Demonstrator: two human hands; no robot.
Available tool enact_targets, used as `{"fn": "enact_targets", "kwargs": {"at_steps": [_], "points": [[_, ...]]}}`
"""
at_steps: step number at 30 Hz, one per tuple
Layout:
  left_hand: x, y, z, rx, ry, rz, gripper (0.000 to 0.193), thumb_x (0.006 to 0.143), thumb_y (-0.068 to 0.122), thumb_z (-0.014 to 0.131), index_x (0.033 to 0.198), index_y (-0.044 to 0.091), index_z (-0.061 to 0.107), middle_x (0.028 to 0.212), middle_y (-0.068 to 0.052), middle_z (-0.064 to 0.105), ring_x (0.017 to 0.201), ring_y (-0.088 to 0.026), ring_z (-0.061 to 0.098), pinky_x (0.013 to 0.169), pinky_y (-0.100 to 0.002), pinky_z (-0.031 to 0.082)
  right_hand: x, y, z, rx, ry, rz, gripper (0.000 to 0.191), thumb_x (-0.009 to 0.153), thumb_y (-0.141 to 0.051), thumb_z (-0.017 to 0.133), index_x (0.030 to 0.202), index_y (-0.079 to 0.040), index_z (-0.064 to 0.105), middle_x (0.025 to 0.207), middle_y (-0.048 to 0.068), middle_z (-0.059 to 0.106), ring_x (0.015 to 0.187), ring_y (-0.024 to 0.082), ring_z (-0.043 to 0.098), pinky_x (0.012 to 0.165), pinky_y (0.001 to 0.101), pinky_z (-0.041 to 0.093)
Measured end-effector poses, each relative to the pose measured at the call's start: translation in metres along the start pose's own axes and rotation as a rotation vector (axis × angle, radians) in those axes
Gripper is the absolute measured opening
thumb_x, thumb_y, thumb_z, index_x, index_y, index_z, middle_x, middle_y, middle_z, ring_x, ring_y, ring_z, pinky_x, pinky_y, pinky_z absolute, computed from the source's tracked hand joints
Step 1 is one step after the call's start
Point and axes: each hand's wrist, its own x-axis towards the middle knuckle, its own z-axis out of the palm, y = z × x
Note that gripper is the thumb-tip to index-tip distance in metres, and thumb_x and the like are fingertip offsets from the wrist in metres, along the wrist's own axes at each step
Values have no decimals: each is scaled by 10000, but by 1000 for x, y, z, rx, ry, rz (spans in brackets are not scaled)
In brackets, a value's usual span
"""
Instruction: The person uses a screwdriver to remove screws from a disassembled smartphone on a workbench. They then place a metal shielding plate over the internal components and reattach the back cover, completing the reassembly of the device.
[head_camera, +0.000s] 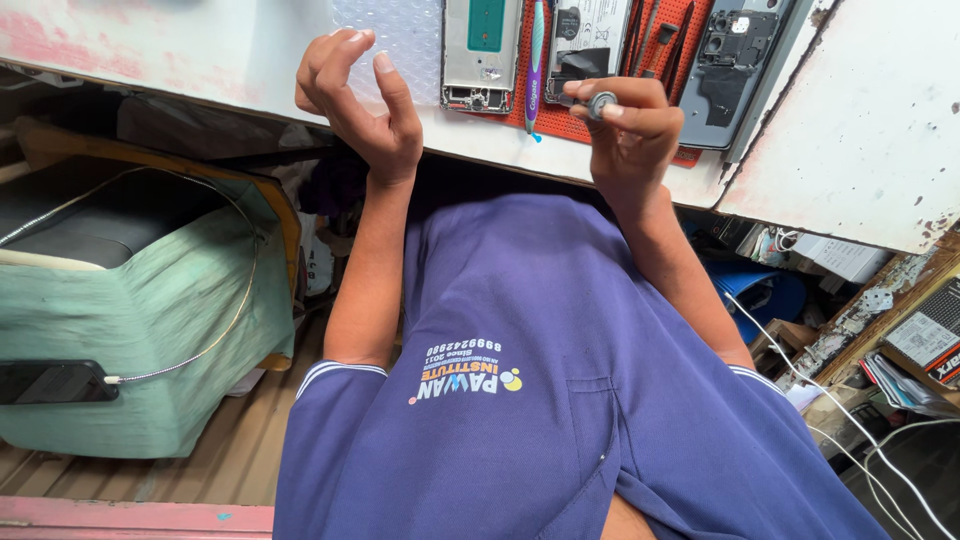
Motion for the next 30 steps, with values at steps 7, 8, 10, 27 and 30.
{"fn": "enact_targets", "kwargs": {"at_steps": [7, 8, 10, 27, 30], "points": [[4, 12, -3, -40, -50, -6, 261, 1003, 50, 630, 1252, 84, 560, 1248, -74, 603, 1272, -250, 510, 1145, -398, 339, 4, 2, -5, -38, -19, -59, 484, 1012, 209, 624, 1260, -114, 361, 1250, 198, 595, 1159, 329, 711, 985, 391, 661], [5, 17, -3, -35, -49, 3, 267, 993, 39, 630, 1249, 78, 562, 1243, -82, 597, 1261, -256, 509, 1151, -408, 346, 3, 1, -6, 7, 13, -46, 478, 1015, 207, 614, 1265, -118, 367, 1248, 195, 589, 1152, 335, 703, 992, 409, 647], [8, 30, -1, -70, -62, 30, 278, 972, 24, 634, 1232, 81, 556, 1210, -77, 611, 1237, -260, 520, 1145, -418, 333, 1, -1, -13, 104, 78, -29, 469, 1021, 204, 594, 1275, -125, 379, 1243, 189, 579, 1138, 348, 688, 1005, 446, 617], [-14, 166, 109, -236, -744, 370, 140, 940, 197, 777, 1040, 135, 702, 1037, -7, 557, 1067, -196, 529, 952, -389, 333, -85, -18, -136, -109, 799, 199, 348, 1143, 15, 645, 1300, -140, 377, 1191, 134, 613, 1024, 247, 740, 895, 395, 708], [-22, 182, 132, -164, -727, 437, 134, 917, 181, 769, 989, 114, 677, 1010, -23, 533, 1024, -204, 510, 933, -386, 339, -92, -16, -144, -100, 816, 222, 351, 1146, 23, 642, 1304, -143, 376, 1174, 133, 614, 1024, 242, 738, 913, 394, 698]]}}
